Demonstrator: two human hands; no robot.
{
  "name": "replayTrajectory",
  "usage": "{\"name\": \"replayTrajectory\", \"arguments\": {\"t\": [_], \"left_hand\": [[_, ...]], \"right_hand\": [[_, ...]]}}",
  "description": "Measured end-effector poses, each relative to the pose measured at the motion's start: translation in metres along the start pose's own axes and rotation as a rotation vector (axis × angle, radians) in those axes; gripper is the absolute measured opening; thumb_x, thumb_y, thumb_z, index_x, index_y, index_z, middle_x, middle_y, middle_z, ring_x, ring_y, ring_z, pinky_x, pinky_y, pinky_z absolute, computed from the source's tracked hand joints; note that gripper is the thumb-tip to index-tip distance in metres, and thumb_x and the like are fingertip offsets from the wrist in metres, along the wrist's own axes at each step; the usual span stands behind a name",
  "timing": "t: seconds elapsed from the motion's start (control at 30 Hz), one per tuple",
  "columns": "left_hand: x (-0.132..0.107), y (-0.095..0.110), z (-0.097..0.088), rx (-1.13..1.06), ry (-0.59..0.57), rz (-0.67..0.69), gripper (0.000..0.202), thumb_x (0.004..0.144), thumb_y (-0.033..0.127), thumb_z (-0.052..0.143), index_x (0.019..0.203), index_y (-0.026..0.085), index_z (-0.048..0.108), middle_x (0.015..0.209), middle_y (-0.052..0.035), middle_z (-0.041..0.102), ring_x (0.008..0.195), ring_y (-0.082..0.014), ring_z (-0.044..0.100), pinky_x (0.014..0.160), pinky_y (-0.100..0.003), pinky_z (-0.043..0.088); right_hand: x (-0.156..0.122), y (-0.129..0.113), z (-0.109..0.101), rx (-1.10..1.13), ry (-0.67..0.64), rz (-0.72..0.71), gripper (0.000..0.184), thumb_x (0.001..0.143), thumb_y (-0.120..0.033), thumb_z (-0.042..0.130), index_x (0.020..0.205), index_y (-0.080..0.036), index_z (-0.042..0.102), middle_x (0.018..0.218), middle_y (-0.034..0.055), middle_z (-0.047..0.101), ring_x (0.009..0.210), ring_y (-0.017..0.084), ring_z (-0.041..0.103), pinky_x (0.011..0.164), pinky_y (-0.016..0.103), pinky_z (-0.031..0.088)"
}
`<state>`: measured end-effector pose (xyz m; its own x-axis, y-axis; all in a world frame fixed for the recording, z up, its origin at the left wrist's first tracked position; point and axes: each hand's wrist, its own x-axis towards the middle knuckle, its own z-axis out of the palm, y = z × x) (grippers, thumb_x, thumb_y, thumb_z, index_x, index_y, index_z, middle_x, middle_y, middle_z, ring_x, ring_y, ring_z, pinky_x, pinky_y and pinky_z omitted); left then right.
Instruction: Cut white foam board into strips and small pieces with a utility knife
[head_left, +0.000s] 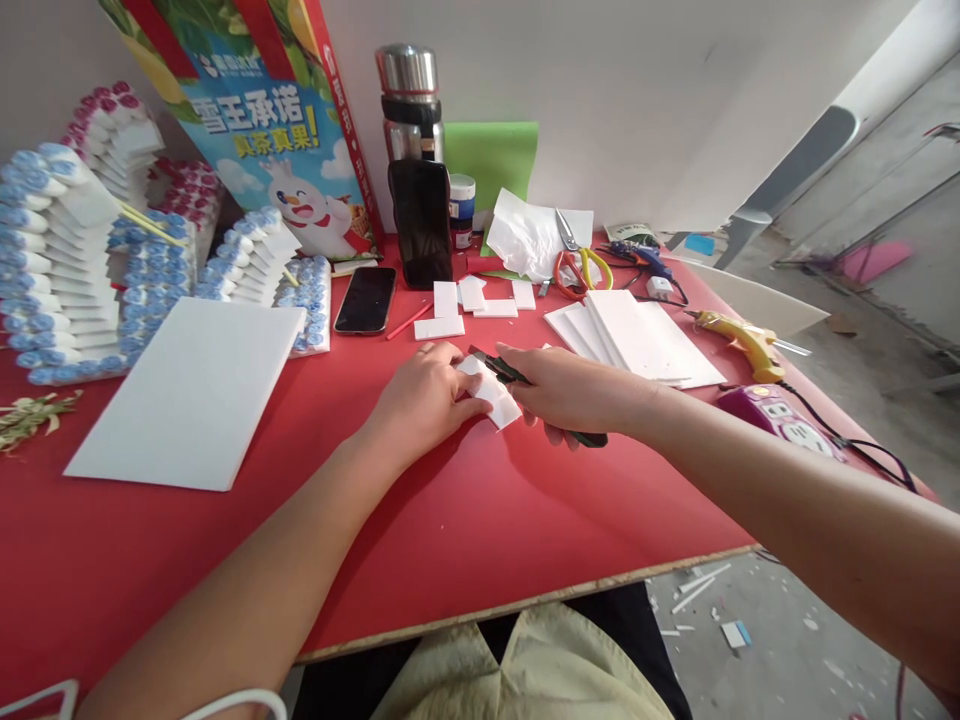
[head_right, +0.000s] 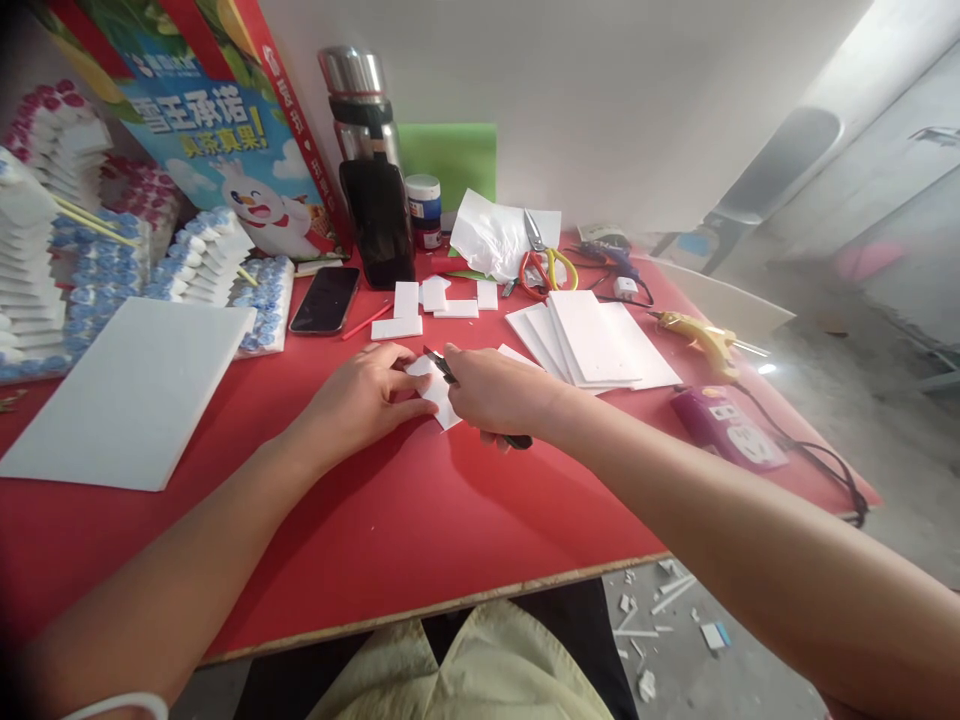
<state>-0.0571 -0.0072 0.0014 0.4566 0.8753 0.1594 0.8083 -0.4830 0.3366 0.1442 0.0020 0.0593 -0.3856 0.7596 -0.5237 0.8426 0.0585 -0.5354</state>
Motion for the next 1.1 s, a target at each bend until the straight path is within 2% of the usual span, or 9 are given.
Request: {"name": "replayTrajectory", "arguments": {"t": [0.1, 0.23, 0.33, 0.5, 0.7, 0.9, 1.1], "left_hand": [[0.000, 0.000, 0.001, -0.005, 0.001, 0.003, 0.025, 0.086, 0.043, 0.069, 0.084, 0.019, 0.076, 0.112, -0.0117, 0.061, 0.108, -0.0300, 0.056, 0.089, -0.041, 0.048], [0.001, -0.001, 0.002, 0.008, 0.003, 0.007, 0.025, 0.086, 0.043, 0.068, 0.086, 0.020, 0.077, 0.110, -0.0112, 0.061, 0.106, -0.0295, 0.056, 0.088, -0.041, 0.048], [0.002, 0.000, 0.002, 0.024, -0.006, -0.008, 0.024, 0.085, 0.042, 0.068, 0.088, 0.020, 0.077, 0.107, -0.0107, 0.061, 0.105, -0.0291, 0.056, 0.087, -0.040, 0.049], [0.002, 0.002, 0.001, 0.044, -0.006, -0.007, 0.024, 0.085, 0.041, 0.067, 0.083, 0.019, 0.077, 0.102, -0.0114, 0.061, 0.102, -0.0295, 0.056, 0.082, -0.039, 0.048], [0.002, 0.001, 0.002, 0.025, 0.005, -0.004, 0.023, 0.086, 0.041, 0.068, 0.083, 0.020, 0.077, 0.101, -0.0102, 0.061, 0.101, -0.0276, 0.056, 0.080, -0.037, 0.048], [0.003, -0.002, 0.004, -0.008, 0.014, -0.006, 0.024, 0.085, 0.044, 0.068, 0.085, 0.023, 0.080, 0.104, -0.0097, 0.061, 0.102, -0.0271, 0.056, 0.086, -0.039, 0.048], [0.002, -0.002, 0.007, -0.013, 0.039, -0.010, 0.022, 0.084, 0.044, 0.070, 0.086, 0.025, 0.081, 0.103, -0.0090, 0.062, 0.100, -0.0253, 0.058, 0.086, -0.038, 0.049]], "right_hand": [[0.000, -0.004, 0.000, -0.062, -0.003, -0.004, 0.029, 0.093, -0.029, 0.046, 0.122, -0.024, 0.047, 0.067, 0.0048, 0.066, 0.031, 0.014, 0.048, 0.031, 0.026, 0.035], [0.001, -0.017, -0.007, -0.212, -0.044, 0.047, 0.025, 0.091, -0.023, 0.047, 0.116, -0.019, 0.050, 0.051, 0.0015, 0.059, 0.029, 0.017, 0.048, 0.033, 0.028, 0.037], [0.003, -0.022, -0.013, -0.221, -0.079, 0.031, 0.019, 0.089, -0.021, 0.048, 0.108, -0.018, 0.053, 0.047, 0.0004, 0.056, 0.028, 0.018, 0.048, 0.033, 0.029, 0.037], [-0.001, -0.015, -0.018, -0.153, -0.082, 0.048, 0.012, 0.086, -0.022, 0.052, 0.097, -0.020, 0.055, 0.050, 0.0029, 0.058, 0.029, 0.019, 0.049, 0.032, 0.029, 0.035], [-0.015, -0.013, -0.014, -0.144, -0.082, 0.090, 0.014, 0.087, -0.023, 0.050, 0.100, -0.020, 0.055, 0.052, 0.0029, 0.057, 0.029, 0.018, 0.048, 0.033, 0.031, 0.038], [-0.035, -0.002, -0.009, -0.120, -0.073, 0.092, 0.008, 0.090, -0.028, 0.051, 0.095, -0.022, 0.052, 0.049, -0.0003, 0.053, 0.027, 0.015, 0.044, 0.032, 0.026, 0.031], [-0.067, 0.014, 0.007, -0.129, -0.082, 0.098, 0.016, 0.094, -0.028, 0.043, 0.107, -0.023, 0.052, 0.047, -0.0037, 0.050, 0.027, 0.015, 0.045, 0.032, 0.025, 0.022]]}}
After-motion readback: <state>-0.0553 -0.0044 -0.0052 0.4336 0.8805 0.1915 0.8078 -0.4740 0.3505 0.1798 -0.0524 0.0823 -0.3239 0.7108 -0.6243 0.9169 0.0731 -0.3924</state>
